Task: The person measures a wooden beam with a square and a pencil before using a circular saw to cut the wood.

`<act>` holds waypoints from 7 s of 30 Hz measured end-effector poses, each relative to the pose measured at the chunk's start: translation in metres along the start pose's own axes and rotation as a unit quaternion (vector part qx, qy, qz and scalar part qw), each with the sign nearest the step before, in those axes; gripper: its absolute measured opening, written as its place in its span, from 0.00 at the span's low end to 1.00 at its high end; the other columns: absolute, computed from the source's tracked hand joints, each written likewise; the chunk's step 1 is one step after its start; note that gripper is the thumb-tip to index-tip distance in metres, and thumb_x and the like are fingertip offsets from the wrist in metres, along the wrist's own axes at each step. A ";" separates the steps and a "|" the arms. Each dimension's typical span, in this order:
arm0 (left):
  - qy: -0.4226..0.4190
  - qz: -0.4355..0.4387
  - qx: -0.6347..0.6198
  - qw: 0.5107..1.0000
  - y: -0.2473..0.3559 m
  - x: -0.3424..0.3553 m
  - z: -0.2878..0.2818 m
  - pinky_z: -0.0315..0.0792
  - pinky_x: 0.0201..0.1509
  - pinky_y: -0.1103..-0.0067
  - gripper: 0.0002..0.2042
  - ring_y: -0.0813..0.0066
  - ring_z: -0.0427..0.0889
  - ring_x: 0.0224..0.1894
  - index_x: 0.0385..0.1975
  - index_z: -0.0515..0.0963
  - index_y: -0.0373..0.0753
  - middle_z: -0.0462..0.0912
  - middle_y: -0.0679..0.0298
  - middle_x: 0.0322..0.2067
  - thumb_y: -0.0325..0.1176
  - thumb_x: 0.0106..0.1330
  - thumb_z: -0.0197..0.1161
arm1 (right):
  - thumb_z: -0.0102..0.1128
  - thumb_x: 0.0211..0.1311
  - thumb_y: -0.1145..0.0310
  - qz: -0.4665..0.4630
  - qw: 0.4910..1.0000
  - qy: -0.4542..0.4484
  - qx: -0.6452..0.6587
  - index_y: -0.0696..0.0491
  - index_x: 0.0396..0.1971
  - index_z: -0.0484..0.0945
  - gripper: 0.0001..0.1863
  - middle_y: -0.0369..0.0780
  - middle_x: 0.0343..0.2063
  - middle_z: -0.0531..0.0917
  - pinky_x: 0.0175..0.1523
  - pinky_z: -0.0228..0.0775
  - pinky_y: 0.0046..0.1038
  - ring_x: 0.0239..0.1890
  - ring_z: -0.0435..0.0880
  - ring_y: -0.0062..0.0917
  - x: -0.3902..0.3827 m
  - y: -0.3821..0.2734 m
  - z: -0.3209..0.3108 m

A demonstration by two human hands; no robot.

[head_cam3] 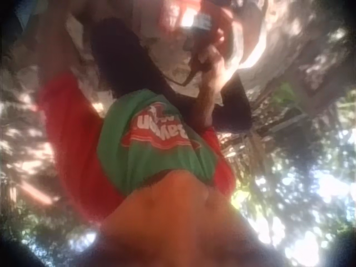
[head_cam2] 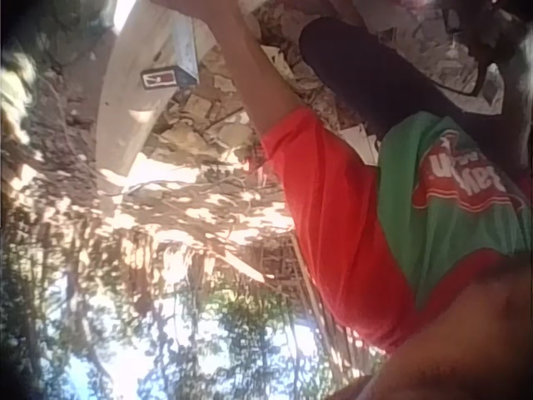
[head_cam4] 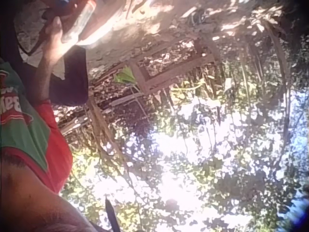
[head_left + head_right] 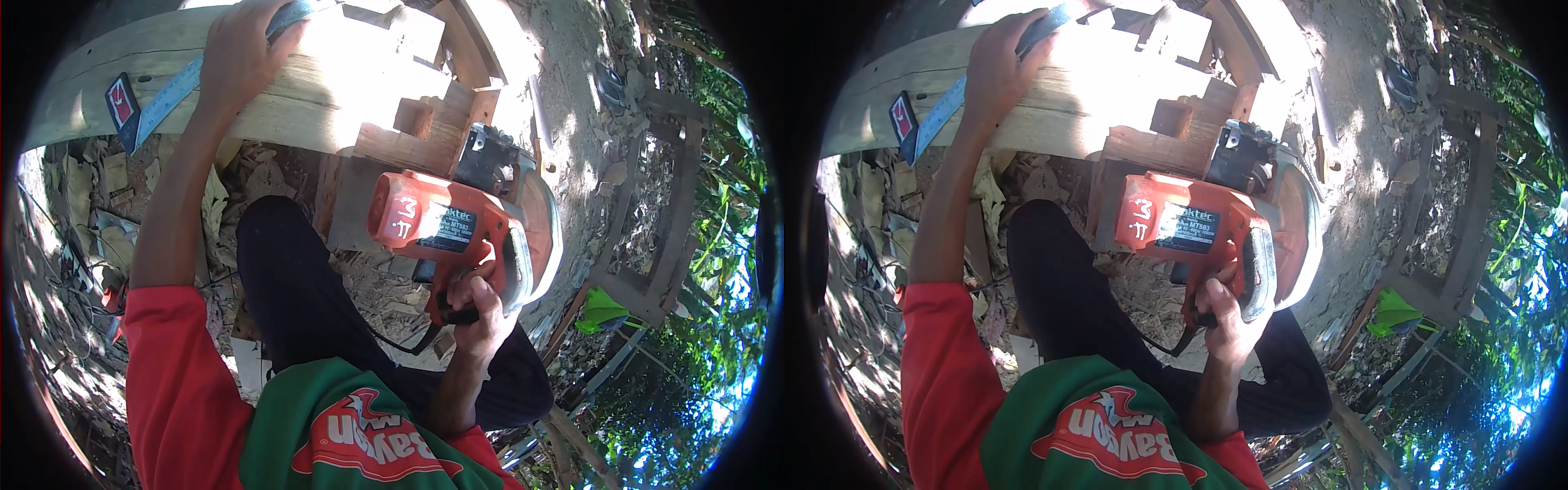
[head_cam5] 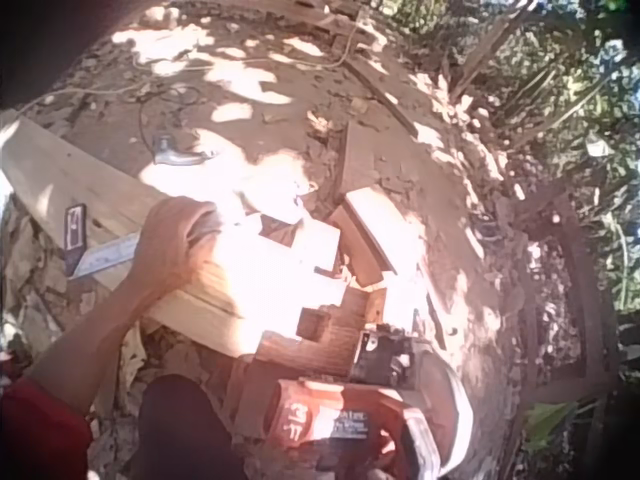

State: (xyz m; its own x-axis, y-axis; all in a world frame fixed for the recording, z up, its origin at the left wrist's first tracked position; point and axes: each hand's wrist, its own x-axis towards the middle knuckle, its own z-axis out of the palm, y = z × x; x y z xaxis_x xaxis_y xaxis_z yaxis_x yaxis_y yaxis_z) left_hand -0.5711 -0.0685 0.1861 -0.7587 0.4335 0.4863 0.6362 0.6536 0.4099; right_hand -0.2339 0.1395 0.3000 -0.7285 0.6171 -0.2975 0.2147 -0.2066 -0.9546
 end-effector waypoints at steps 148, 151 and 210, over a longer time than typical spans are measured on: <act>0.373 -0.902 0.122 0.180 0.762 -0.018 0.080 0.71 0.61 0.63 0.29 0.47 0.77 0.58 0.65 0.65 0.40 0.75 0.44 0.58 0.45 0.67 0.60 | 0.71 0.42 0.70 -0.345 0.090 -0.893 -0.274 0.59 0.44 0.79 0.24 0.40 0.26 0.82 0.41 0.74 0.24 0.28 0.83 0.25 0.194 -0.516 0.268; 0.384 -0.921 0.046 0.049 0.779 0.098 0.107 0.71 0.60 0.64 0.28 0.47 0.79 0.56 0.64 0.67 0.40 0.79 0.45 0.53 0.46 0.67 0.60 | 0.74 0.40 0.64 -0.383 -0.059 -0.904 -0.179 0.56 0.43 0.79 0.26 0.45 0.25 0.82 0.37 0.75 0.34 0.28 0.83 0.40 0.211 -0.517 0.275; 0.785 -0.572 0.053 -0.233 0.636 0.308 0.680 0.58 0.23 0.78 0.21 0.82 0.65 0.20 0.23 0.78 0.41 0.71 0.71 0.17 0.53 0.68 0.58 | 0.69 0.60 0.58 -0.130 0.039 -0.955 -0.263 0.56 0.20 0.78 0.18 0.34 0.12 0.77 0.18 0.63 0.22 0.13 0.74 0.15 0.468 -0.156 0.103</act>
State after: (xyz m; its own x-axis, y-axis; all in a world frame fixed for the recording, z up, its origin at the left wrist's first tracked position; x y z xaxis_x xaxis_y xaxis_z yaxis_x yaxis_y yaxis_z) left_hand -0.4956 0.9028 0.0716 0.8519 0.0335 -0.5226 0.4846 -0.4289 0.7624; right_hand -0.6751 0.3820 0.3112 0.6374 -0.7407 -0.2126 -0.3451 -0.0276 -0.9382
